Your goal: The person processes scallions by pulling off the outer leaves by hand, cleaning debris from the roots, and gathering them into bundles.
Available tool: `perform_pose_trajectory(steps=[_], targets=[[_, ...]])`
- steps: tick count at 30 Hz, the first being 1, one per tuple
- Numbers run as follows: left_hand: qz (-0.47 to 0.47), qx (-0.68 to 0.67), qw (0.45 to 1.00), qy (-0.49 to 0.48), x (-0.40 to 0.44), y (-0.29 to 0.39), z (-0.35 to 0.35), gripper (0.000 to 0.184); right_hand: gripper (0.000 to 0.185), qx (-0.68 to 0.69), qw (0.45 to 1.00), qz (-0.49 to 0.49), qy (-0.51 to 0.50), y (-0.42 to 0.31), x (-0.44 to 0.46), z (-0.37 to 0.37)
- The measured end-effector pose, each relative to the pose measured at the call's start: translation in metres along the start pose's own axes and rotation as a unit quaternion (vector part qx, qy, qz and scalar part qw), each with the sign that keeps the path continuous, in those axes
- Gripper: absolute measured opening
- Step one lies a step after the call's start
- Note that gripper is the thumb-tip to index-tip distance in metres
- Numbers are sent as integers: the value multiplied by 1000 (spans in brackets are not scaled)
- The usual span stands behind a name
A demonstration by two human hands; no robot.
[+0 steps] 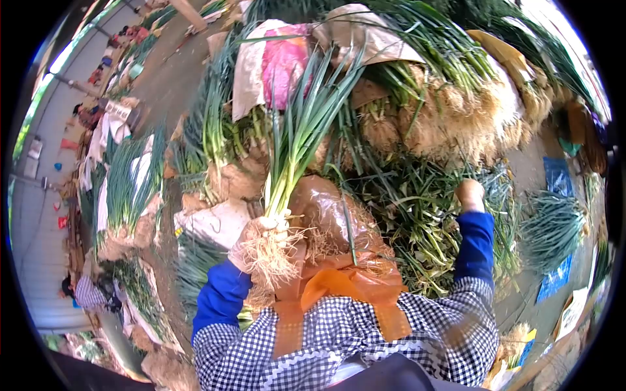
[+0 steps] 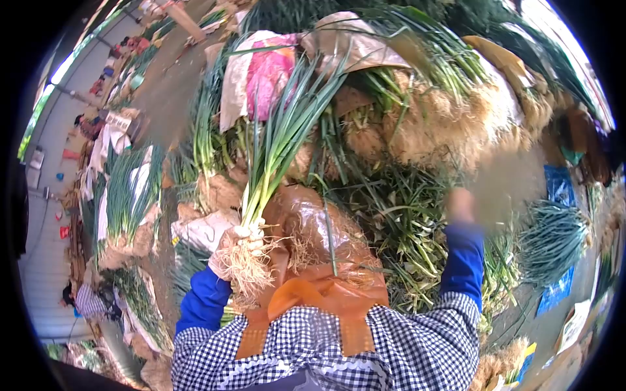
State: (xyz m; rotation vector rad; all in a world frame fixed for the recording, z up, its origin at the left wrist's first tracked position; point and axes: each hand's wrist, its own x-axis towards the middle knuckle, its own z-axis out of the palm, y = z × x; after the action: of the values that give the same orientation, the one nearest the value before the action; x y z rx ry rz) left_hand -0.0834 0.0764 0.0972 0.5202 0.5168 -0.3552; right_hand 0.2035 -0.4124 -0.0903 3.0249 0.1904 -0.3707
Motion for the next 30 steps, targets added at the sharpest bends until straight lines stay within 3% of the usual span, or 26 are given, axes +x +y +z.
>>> perform_pose_trajectory(steps=[1,3,4,5,6,7,8,9,12,13,15,16,17,18,19,21,22,23,24,25,27,28,29,30], targets=[[-2,6,1000,15,1,0,1,44,23,28,999,0,-27,-43,-43,-67],[-37,17,999,2,5,-7,15,43,36,238,961,-90,106,-115,-76,-100],[-54,7,998,-19,11,-13,16,42,44,437,884,-158,48,-158,-96,-126],[-72,-1,997,-42,16,-17,18,42,52,551,796,-251,-1,-191,-101,-125],[-80,-3,996,-40,19,-22,21,42,60,593,744,-307,-40,-222,-103,-124],[-86,-5,996,-38,18,-27,23,41,63,583,720,-365,-94,-249,-99,-121],[-89,3,996,-22,16,-30,22,40,52,587,712,-356,-145,-273,-102,-118],[-96,-11,995,-29,12,-32,21,41,41,624,549,-340,-439,-276,-93,-121],[-86,15,996,16,-19,-27,13,46,26,530,677,-399,-320,-257,-89,-121],[-67,78,993,56,-32,-25,3,45,21,498,710,-403,-293,-239,-87,-120],[-96,44,993,52,-51,-19,-24,44,23,582,713,-248,-303,-202,-82,-118],[-106,-9,994,23,-56,-17,-38,45,23,569,744,-255,-240,-178,-74,-108],[-47,29,993,107,-63,-18,-6,44,23,543,782,-200,-233,-155,-39,-59],[-40,3,996,82,-67,-23,-16,43,21,346,904,-224,-111,-152,-53,-65],[-34,-18,998,57,-69,-25,-25,43,22,130,963,-234,24,-147,-70,-74],[-1,-4,991,131,-71,-35,-18,42,28,335,898,-285,12,-180,-97,-80],[2,2,994,105,-72,-37,-14,40,29,451,841,-294,-55,-210,-123,-101],[-28,-48,998,-40,-71,-40,-35,51,33,555,753,-334,-110,-236,-142,-101],[-36,-57,997,-47,-68,-40,-31,51,43,611,665,-364,-226,-256,-157,-112],[-41,-66,995,-56,-71,-43,-25,51,53,580,624,-404,-334,-274,-174,-130],[-31,-54,996,-60,-89,-40,-21,46,50,592,435,-535,-418,-315,-195,-119],[-22,24,999,2,-102,-37,-14,45,50,570,343,-561,-492,-330,-207,-114],[-12,100,993,67,-114,-33,-15,44,55,437,399,-555,-584,-345,-224,-121],[-44,109,991,59,-123,-26,-41,44,50,434,381,-571,-584,-350,-227,-125]])
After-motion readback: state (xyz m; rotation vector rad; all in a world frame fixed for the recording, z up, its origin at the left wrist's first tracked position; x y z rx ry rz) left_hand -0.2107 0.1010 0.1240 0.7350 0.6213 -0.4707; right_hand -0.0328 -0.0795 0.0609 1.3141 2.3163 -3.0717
